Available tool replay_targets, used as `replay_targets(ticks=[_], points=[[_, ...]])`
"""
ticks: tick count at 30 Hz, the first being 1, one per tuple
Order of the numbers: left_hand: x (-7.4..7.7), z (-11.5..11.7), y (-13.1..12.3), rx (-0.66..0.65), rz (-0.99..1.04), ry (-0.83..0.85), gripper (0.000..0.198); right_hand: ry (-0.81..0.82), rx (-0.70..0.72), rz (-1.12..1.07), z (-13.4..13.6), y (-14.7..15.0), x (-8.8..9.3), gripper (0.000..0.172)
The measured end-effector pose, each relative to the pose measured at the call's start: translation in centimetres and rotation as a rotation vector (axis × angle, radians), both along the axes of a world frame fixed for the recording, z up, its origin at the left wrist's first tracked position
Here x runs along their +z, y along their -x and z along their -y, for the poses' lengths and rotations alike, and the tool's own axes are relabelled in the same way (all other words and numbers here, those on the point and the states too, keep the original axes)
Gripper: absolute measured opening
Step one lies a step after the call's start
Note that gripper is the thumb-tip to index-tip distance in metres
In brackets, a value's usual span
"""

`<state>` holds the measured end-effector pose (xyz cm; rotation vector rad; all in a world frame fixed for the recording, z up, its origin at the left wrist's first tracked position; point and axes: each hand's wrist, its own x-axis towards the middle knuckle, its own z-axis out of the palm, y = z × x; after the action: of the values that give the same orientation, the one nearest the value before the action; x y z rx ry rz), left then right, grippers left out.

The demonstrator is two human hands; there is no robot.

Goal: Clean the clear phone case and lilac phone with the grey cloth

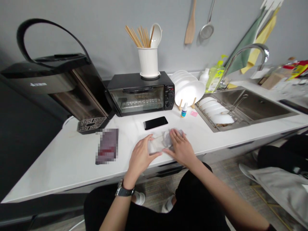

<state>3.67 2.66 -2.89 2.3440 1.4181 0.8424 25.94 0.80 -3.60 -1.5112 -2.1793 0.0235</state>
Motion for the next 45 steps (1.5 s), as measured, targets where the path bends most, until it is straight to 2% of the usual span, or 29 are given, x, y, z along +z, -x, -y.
replay_targets(ticks=[3,5,7,8,10,11,14,16,17,20,22,23,26,28,30,32,34,35,37,40,42,45], points=[[-0.3,-0.1,0.2,-0.003,-0.002,0.006,0.079,0.034,0.256,-0.027,0.8,2.5,0.2,0.093],[-0.3,0.0,0.4,-0.017,0.006,0.021,0.078,0.07,0.351,-0.019,0.6,2.9,0.5,0.085],[-0.1,0.1,0.2,-0.018,0.023,0.041,0.079,0.08,0.267,0.004,-0.1,1.8,0.6,0.074],[0.0,0.1,0.1,-0.011,0.032,0.05,0.081,0.068,0.166,0.012,-0.5,1.1,0.6,0.073],[0.2,0.2,-0.2,0.009,0.041,0.055,0.086,0.035,0.006,0.038,-1.0,0.2,0.2,0.076],[0.3,0.1,-0.3,0.013,0.041,0.053,0.088,0.02,-0.016,0.043,-1.0,0.3,-0.1,0.082],[0.2,0.2,-0.2,0.026,0.025,0.061,0.089,0.011,0.137,0.05,-0.4,2.0,-0.7,0.095],[0.1,0.3,-0.1,0.043,0.017,0.074,0.086,0.022,0.264,0.061,-0.5,2.7,-0.7,0.093],[0.1,0.4,0.0,0.048,0.018,0.078,0.085,0.025,0.274,0.07,-0.8,2.5,-0.7,0.09],[0.3,0.5,-0.1,0.065,0.031,0.083,0.091,0.017,0.115,0.104,-1.9,0.7,-0.6,0.081],[0.3,0.4,-0.3,0.077,0.033,0.089,0.095,0.013,0.029,0.122,-2.2,0.1,-0.6,0.084],[0.4,0.3,-0.4,0.084,0.031,0.093,0.095,0.015,0.045,0.129,-2.0,0.3,-0.5,0.089],[0.3,0.2,-0.5,0.1,0.009,0.111,0.093,0.042,0.251,0.134,-0.9,1.8,-0.3,0.101],[0.3,0.3,-0.4,0.109,-0.003,0.117,0.09,0.072,0.356,0.133,-0.4,1.8,0.1,0.096],[0.3,0.4,-0.3,0.105,0.008,0.11,0.089,0.087,0.324,0.136,-0.5,0.4,0.4,0.083],[0.3,0.4,-0.3,0.088,0.022,0.095,0.09,0.071,0.189,0.14,-0.5,-1.2,0.5,0.074],[0.3,0.2,-0.3,0.065,0.025,0.078,0.091,0.028,0.048,0.127,-0.2,-1.6,0.4,0.077],[0.3,0.1,-0.3,0.057,0.023,0.068,0.09,0.011,0.024,0.112,0.2,-1.1,0.3,0.081],[0.3,0.0,-0.3,0.042,0.024,0.058,0.081,0.009,0.11,0.068,0.9,0.6,0.2,0.091],[0.4,0.2,0.0,0.02,0.018,0.058,0.069,0.066,0.372,0.032,1.0,2.1,0.5,0.08],[0.5,0.3,0.1,0.018,0.006,0.053,0.068,0.07,0.341,0.043,0.3,0.8,0.7,0.069],[0.5,0.3,0.0,0.024,-0.008,0.001,0.068,0.035,0.129,0.075,-0.6,-2.6,0.6,0.068]])
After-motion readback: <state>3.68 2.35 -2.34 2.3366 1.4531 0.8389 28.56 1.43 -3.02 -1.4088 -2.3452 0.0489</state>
